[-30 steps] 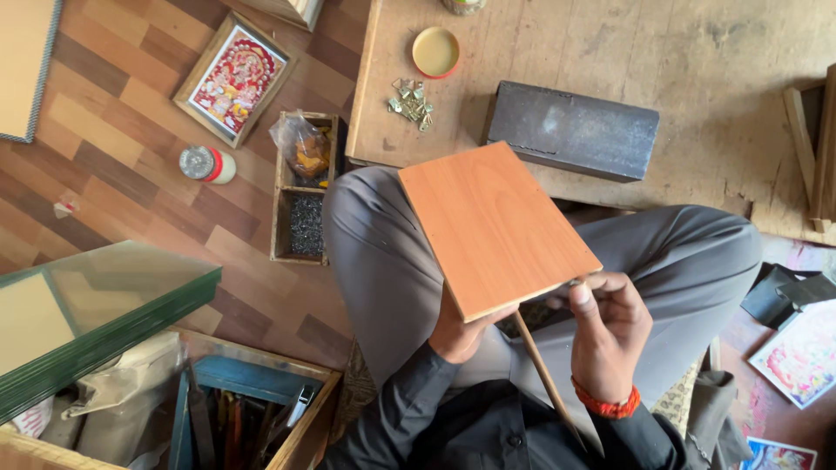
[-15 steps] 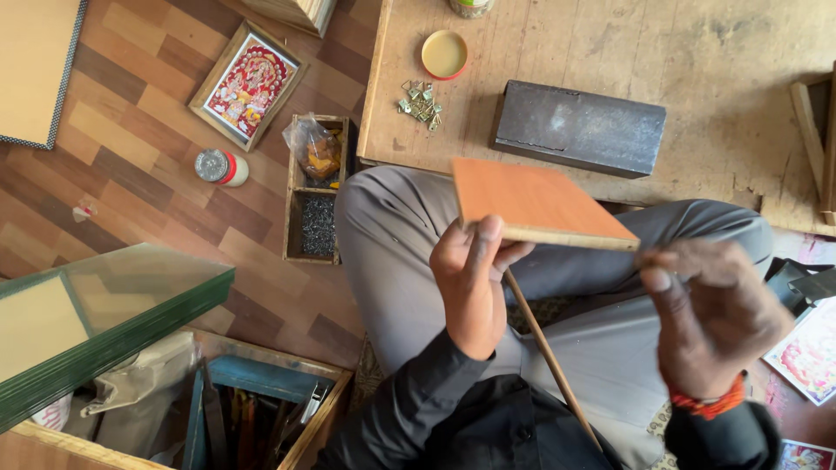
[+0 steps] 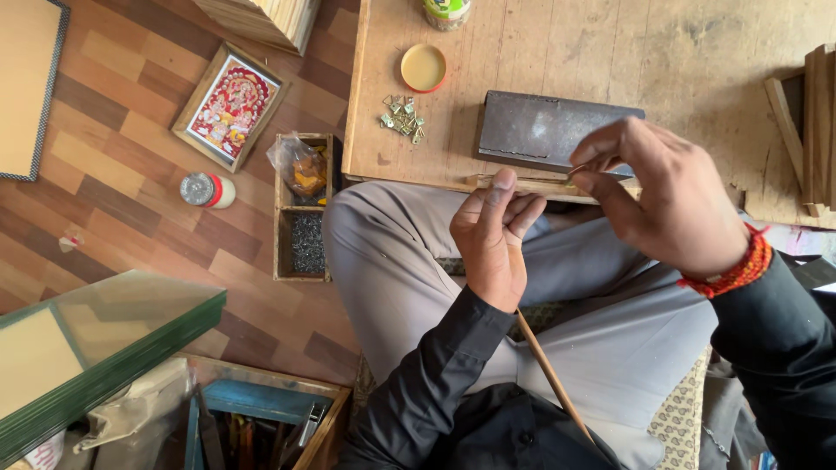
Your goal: The person assembles picture frames by placing metal corner brackets on the edges of rectangular boards and tapping them with a hammer. They handle multiple boards and brackets, positioning each bracket and securing it before moving to the next.
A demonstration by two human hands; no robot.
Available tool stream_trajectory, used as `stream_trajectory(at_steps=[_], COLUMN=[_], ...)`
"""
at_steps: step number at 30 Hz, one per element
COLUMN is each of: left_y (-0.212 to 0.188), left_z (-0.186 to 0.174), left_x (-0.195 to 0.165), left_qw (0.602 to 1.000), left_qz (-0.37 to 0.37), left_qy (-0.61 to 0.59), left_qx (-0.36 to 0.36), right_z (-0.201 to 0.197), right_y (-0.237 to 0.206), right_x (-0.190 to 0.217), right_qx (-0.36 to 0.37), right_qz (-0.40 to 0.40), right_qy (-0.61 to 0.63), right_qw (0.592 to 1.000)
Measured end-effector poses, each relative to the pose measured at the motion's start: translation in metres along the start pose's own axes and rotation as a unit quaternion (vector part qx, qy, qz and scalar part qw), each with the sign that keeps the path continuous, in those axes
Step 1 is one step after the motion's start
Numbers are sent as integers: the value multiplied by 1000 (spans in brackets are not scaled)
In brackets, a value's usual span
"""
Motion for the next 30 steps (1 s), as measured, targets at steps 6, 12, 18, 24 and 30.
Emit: stream_trajectory(at_steps=[6, 12, 18, 24, 30], left_y=[-1, 2, 6, 11, 15], left_z=[2, 3, 8, 14, 18], left_x=[7, 8, 8, 9, 5], left_qw=[999, 999, 999, 998, 997], left_qz=[5, 0, 20, 17, 22], left_qy=[-47, -46, -51, -57, -66], left_qx=[10, -1, -6, -7, 18], right_z=[15, 16, 18, 11, 35], right_y=[5, 8, 14, 12, -1], right_x=[-6, -9, -7, 12, 54], right_qx=[13, 14, 0, 17, 10], right_qz=[-49, -61, -77, -113, -101], right_qy=[-22, -31, -63, -188, -505], right_qw=[998, 998, 995, 976, 857])
Point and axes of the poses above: each hand's wrist, its own y-axis towards the middle knuckle, its own z-axis out of the palm, x = y × z, the point moved 7 cm from there along y, towards the middle knuckle, and after that the axes turned 5 degrees about x, right-handed, at the moved point
